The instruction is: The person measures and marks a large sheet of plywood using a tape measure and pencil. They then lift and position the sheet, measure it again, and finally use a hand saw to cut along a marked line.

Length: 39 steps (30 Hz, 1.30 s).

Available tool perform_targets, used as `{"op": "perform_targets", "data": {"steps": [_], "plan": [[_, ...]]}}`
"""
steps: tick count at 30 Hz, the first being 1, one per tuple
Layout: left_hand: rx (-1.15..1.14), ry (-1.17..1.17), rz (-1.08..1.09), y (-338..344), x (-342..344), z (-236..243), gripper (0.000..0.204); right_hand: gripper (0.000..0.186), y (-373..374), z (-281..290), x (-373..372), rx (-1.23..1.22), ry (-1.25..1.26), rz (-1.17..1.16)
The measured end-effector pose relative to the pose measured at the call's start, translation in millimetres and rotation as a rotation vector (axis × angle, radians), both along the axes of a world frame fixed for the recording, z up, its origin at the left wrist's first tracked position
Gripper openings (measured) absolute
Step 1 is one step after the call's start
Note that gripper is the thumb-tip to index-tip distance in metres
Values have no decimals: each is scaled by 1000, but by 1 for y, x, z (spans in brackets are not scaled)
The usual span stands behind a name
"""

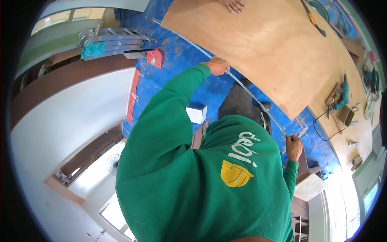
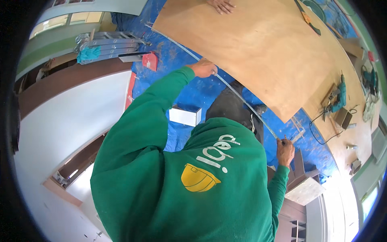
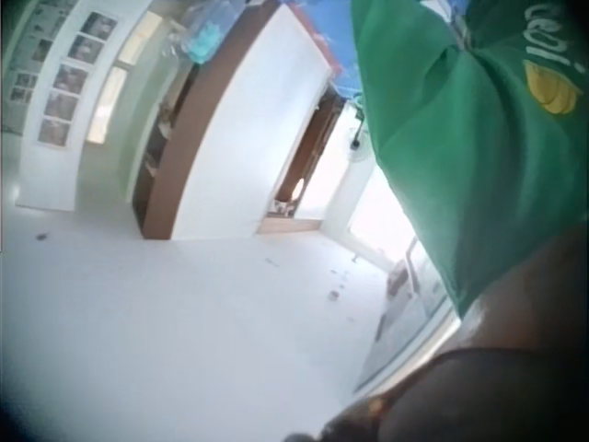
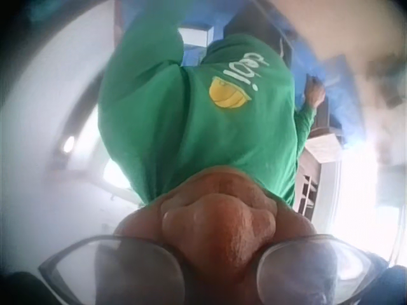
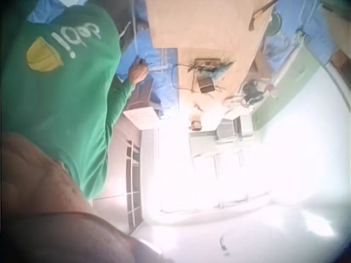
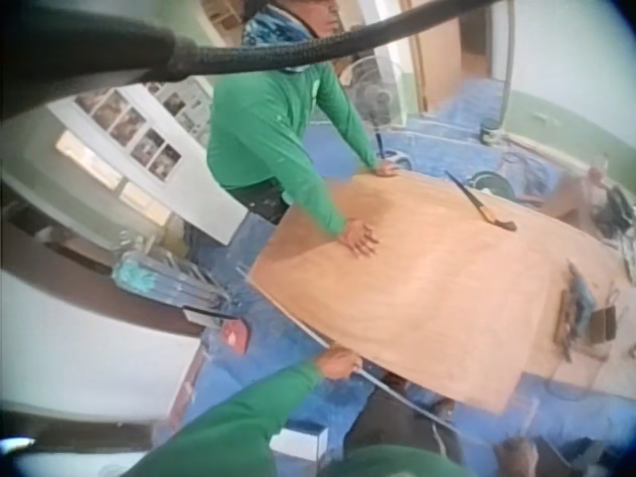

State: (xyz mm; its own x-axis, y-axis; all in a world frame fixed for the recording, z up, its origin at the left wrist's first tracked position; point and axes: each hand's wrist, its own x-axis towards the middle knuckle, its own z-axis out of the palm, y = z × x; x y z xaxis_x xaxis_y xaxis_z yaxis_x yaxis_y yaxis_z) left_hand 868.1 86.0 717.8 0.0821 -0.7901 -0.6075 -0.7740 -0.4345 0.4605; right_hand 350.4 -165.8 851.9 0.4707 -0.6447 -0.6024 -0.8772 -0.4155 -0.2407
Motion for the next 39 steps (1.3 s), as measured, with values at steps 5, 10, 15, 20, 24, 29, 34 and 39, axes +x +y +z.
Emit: {"op": "perform_targets", "data": {"steps": [5,10,15,20,24,29,34,39], "plan": [[35,50,29,-21,-30,9,19,38,-31,2,-24,-24,54,6],[76,78,21,-35,-47,2,19,39,-39,6,-36,-5,90,-6],[93,71,-8,-36,-60,3,19,41,-32,1,-53,-38,19,-48],[65,50,-71,-34,-65,-1,19,47,-30,-20,-80,-47,122,25],[87,138,-165,-55,-61,-17,24,45,-34,-53,-112,-121,110,81],[4,151,81,-64,-57,-45,22,41,-59,-63,-79,-91,136,-59],[-73,-30,26,-91,-57,-52,20,42,-85,-113,-67,-139,117,-7],[22,-140,-38,-111,-71,-54,21,34,-70,-163,-78,-241,49,-56]]}}
